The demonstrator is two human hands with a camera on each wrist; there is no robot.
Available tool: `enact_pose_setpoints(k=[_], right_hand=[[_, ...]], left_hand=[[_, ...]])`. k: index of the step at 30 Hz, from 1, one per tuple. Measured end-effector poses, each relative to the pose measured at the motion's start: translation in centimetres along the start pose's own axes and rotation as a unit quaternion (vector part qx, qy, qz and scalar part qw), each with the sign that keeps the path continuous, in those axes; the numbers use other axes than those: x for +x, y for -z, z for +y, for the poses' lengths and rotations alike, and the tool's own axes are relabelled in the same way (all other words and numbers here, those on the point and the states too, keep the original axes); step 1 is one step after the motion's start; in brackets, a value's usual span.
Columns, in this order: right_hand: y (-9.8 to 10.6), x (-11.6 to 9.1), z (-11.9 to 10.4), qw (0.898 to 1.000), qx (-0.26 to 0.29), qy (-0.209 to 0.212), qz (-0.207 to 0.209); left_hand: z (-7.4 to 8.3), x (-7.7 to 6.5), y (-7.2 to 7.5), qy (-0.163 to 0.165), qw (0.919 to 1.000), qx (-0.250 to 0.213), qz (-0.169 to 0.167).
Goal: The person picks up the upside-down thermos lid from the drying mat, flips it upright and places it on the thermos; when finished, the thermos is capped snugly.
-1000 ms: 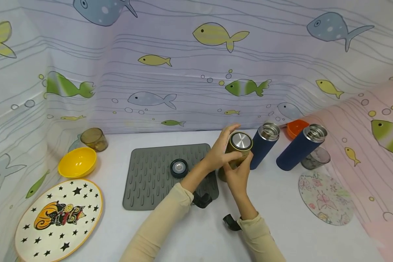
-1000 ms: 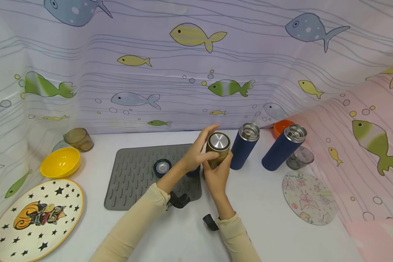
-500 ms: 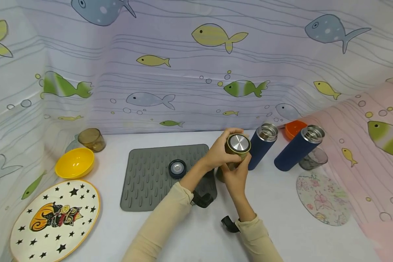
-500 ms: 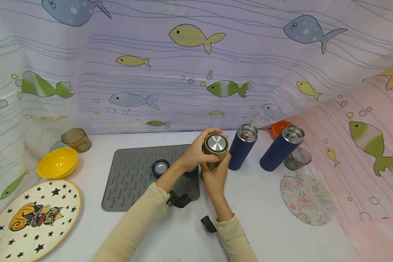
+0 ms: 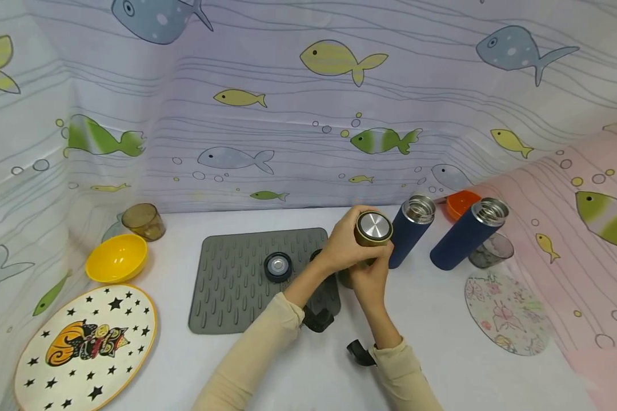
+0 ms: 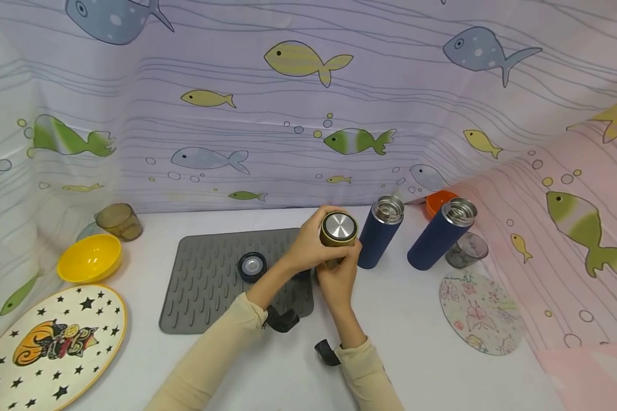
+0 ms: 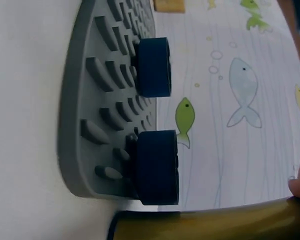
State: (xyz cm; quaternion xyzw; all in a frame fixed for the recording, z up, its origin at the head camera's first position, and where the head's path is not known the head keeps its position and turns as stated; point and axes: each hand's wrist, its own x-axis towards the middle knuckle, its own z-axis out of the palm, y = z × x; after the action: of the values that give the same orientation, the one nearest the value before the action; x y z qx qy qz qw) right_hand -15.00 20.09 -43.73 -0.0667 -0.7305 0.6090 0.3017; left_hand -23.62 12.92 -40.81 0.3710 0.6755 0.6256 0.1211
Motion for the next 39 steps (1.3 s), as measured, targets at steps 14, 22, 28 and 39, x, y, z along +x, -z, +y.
enact_pose_setpoints(k=[14, 22, 28, 39], right_hand=[[-0.8, 2.6, 3.1, 0.998, -0.045, 0.019, 0.027], [-3.0, 7.9, 4.2, 0.998, -0.054, 0.004, 0.035], [-2.7, 8.3, 5.7, 0.997, -0.067, -0.019, 0.026], [-1.6, 4.6, 1.5, 0.995, -0.101, -0.022, 0.005]], left_hand=[[-0.5, -4.9, 3.9, 0.007, 0.9992, -0.009, 0.037], [-2.1, -13.9, 9.0, 0.094, 0.9840, 0.094, 0.118], [-5.1, -15.7, 10.9, 0.135, 0.9731, 0.128, 0.135], [-8.3, -14.9, 11.5, 0.192, 0.9398, 0.275, 0.063]])
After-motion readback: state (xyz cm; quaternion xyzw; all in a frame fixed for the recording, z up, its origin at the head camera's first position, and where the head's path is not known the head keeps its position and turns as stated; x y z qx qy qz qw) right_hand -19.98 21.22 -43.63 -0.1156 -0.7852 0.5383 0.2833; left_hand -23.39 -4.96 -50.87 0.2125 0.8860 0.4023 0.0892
